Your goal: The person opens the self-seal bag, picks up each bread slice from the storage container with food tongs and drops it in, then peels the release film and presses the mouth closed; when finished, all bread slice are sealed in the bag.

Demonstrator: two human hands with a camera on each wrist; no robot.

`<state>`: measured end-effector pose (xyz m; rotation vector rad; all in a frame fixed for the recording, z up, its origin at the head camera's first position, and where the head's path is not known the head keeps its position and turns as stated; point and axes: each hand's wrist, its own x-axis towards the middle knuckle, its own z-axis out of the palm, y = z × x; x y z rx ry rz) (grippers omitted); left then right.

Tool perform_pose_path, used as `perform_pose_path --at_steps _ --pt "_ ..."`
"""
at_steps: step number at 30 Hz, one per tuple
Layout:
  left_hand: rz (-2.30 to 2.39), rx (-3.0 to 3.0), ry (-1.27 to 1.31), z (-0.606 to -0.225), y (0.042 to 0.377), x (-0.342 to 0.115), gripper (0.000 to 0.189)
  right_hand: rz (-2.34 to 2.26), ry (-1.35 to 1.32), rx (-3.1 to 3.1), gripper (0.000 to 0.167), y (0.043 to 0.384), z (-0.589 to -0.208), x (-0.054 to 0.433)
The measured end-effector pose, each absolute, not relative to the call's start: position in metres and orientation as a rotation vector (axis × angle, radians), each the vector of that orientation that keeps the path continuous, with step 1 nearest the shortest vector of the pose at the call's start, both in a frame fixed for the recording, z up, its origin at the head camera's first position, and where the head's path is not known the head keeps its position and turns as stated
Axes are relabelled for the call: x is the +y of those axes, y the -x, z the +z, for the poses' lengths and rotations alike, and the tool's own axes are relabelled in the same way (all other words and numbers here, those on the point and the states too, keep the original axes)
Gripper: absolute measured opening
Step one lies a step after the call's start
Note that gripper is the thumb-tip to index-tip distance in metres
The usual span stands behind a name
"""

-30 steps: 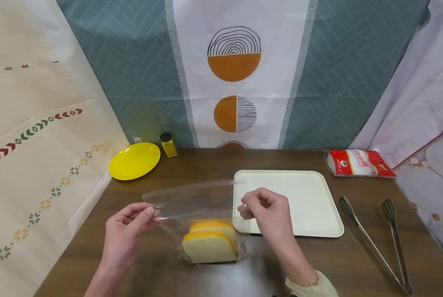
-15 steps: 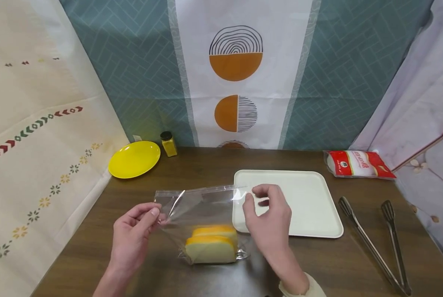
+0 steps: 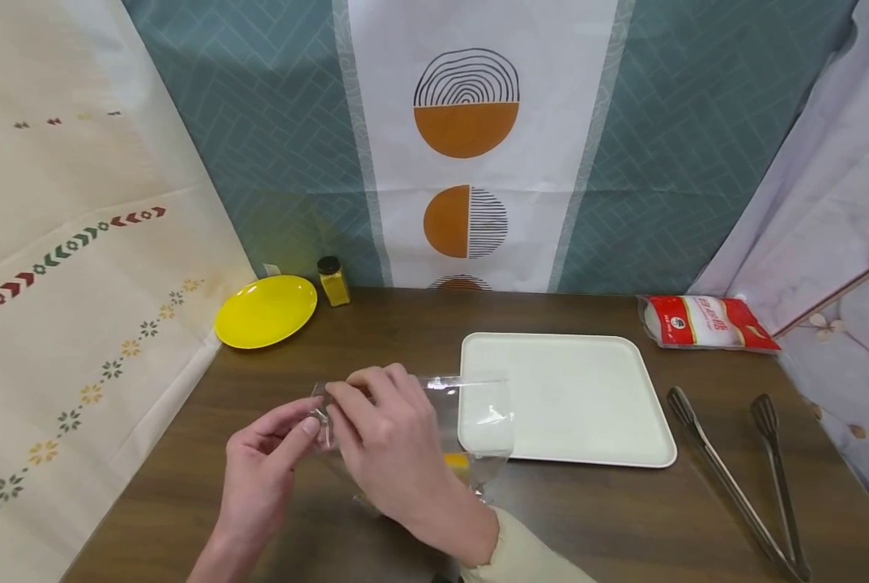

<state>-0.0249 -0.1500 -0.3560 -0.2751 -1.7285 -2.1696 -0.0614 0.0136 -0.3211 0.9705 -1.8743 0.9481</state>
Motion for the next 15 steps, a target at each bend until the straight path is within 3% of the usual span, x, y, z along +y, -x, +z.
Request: perform_pose_path --at_steps 9,15 --pt "-2.091 -1.687 0.501 -0.3605 0.0251 -0.1495 0.038 0.931 -0.984 -1.904 0.018 0.0639 -0.3208 0.0089" --pt "-2.019 -1.745 0.536 -0.3579 0.0227 -0.1513 0.034 0.895 -1.028 -1.931 0.020 0.0640 -0.3156 0.0108"
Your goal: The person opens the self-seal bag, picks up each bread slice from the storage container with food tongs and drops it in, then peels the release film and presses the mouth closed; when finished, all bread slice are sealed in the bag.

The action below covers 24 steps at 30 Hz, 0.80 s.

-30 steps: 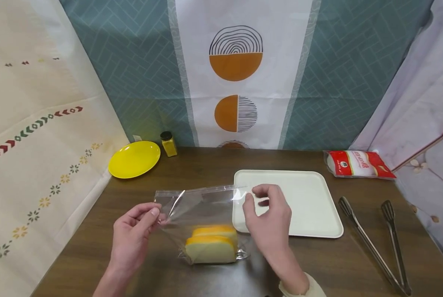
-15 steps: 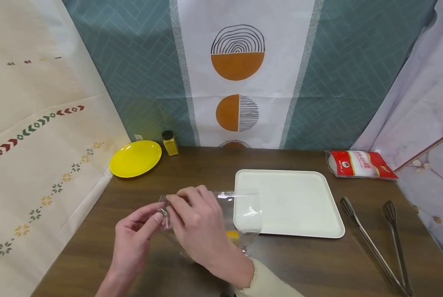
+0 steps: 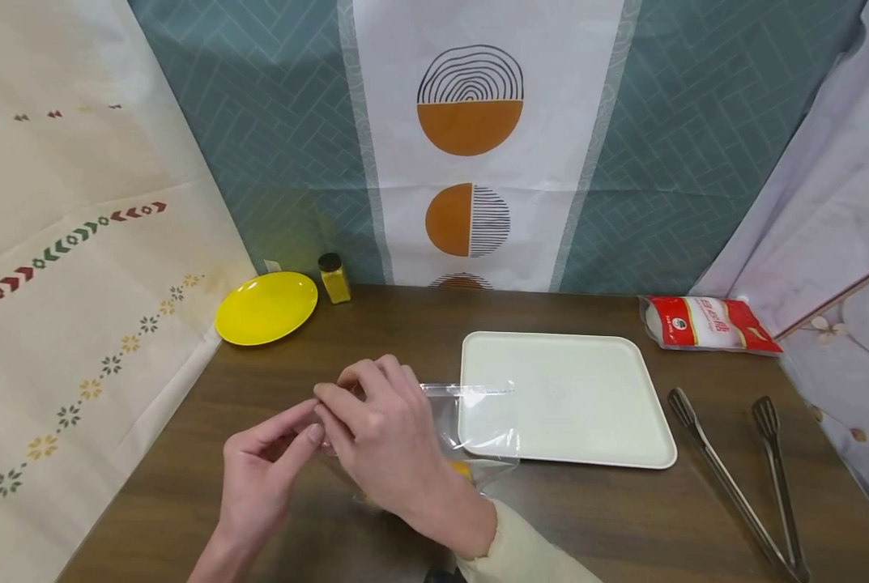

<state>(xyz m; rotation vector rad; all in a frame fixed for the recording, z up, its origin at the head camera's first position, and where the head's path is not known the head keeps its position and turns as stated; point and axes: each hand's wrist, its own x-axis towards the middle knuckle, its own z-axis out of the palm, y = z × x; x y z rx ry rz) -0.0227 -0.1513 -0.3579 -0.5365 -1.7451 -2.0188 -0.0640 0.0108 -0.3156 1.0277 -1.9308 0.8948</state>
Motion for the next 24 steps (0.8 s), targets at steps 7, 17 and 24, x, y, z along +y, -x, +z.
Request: perform_pose_path --at_steps 7,17,24 --pt "-1.999 -1.778 0.595 -0.356 0.023 -0.153 0.027 0.886 -1.057 -1.882 0.014 0.067 -0.313 0.011" --pt "-1.984 -1.651 0.806 -0.361 0.028 -0.152 0.031 0.907 -1.107 -1.781 0.006 0.071 -0.315 0.012" --pt "-1.962 -1.684 0.791 -0.362 0.028 -0.151 0.032 1.072 -1.112 -1.731 0.004 0.076 -0.320 0.012"
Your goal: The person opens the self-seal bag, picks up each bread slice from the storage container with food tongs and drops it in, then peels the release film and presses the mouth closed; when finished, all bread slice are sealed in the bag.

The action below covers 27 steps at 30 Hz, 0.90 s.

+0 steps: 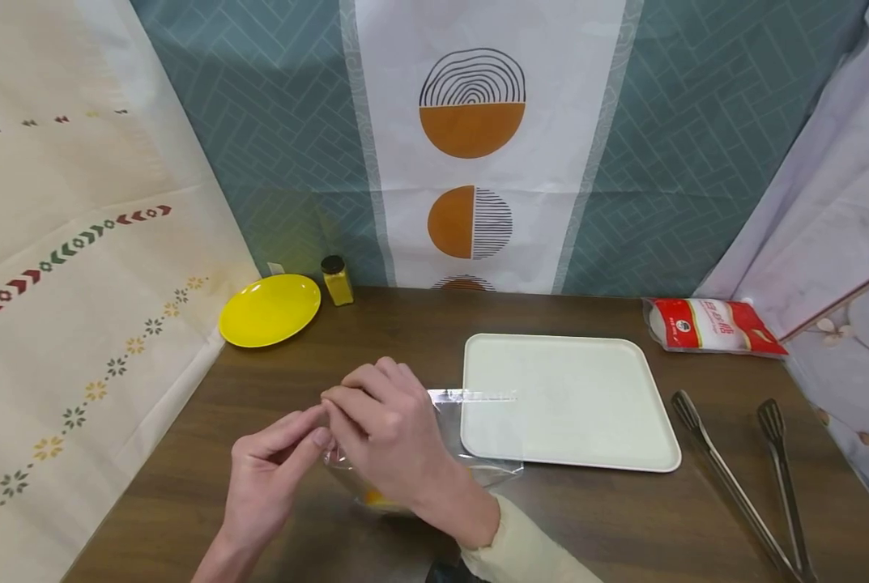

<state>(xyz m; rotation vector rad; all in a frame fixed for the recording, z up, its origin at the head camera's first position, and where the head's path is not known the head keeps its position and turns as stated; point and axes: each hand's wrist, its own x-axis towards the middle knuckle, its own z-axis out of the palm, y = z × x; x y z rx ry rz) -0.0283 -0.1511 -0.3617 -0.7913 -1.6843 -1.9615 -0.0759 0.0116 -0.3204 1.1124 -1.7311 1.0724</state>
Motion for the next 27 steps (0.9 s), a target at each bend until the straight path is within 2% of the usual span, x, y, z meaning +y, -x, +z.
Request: perform_pose_path --at_steps 15,22,24,27 --pt "-1.978 -1.750 0.712 -0.3574 0.0287 -0.1486 0.029 1.311 -1.025 -1.671 0.013 0.0782 -0.3226 0.0121" --pt "-2.055 -1.807 0.452 -0.3568 0.0242 -0.1487 0.029 1.501 -0.938 -1.630 0.009 0.0791 -0.3195 0.0165" --pt "-2.052 -1.813 0.424 -0.3571 0.0242 -0.1488 0.028 1.552 -0.900 -1.623 0.005 0.0792 -0.3188 0.0176" --pt "-2.060 -1.804 0.415 -0.3567 0.0244 -0.1489 0.026 1.586 -0.839 -1.626 0.008 0.0793 -0.3179 0.0196"
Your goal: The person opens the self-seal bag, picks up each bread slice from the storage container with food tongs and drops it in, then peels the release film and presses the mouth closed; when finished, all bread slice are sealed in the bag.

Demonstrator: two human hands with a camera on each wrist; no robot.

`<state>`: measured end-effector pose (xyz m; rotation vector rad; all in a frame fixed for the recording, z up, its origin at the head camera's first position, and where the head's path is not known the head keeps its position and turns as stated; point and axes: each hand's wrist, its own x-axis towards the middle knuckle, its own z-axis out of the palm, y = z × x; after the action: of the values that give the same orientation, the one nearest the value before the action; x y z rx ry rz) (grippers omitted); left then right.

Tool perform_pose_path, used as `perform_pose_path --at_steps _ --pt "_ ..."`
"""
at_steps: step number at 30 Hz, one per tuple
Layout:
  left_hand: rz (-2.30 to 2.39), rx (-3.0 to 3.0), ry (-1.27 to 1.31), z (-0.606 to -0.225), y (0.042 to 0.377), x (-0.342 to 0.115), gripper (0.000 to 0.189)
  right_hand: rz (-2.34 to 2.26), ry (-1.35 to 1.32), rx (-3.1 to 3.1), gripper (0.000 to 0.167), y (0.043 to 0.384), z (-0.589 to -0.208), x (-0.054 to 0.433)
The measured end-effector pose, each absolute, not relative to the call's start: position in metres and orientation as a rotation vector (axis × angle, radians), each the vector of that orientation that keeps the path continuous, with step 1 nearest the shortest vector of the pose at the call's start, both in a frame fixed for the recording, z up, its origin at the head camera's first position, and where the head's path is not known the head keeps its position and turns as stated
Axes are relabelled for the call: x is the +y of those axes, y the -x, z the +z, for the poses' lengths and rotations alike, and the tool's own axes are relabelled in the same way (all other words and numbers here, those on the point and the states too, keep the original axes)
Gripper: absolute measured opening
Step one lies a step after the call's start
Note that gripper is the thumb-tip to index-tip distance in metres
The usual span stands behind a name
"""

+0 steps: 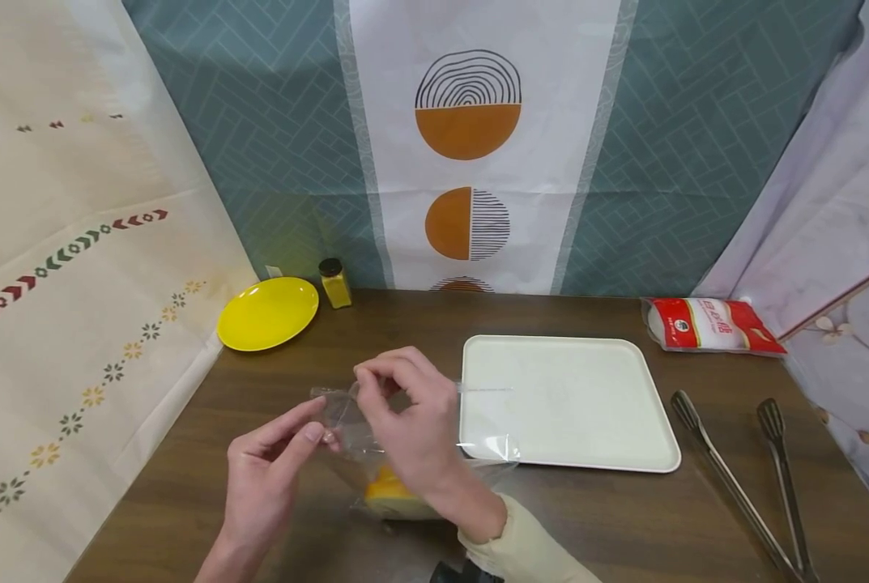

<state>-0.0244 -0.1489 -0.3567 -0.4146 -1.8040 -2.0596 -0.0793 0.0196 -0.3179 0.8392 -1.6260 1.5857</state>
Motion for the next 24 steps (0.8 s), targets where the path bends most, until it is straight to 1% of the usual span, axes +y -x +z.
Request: perform_pose_path --at_steps 2,7,11,16,24 --pt "-2.061 -1.787 0.410 -0.356 0.025 -0.148 0.025 1.593 -0.808 -1.633 0.012 0.079 -0.317 0.022" --pt "-2.088 -1.754 0.372 -0.356 0.027 -0.147 0.025 1.679 -0.746 -1.665 0.015 0.079 -0.316 0.030" --pt "-2.091 -1.750 0.339 -0.357 0.028 -0.146 0.021 1.771 -0.660 -1.686 0.013 0.078 -0.313 0.039" --pt "-2.095 -1.738 0.322 -0.358 0.029 -0.147 0.018 1.774 -0.541 -1.706 0.006 0.078 -0.308 0.052" --pt "-2.124 -1.742 0.288 -0.360 0.031 -0.148 0.015 1.847 -0.404 -1.685 0.006 0.081 -0.303 0.070"
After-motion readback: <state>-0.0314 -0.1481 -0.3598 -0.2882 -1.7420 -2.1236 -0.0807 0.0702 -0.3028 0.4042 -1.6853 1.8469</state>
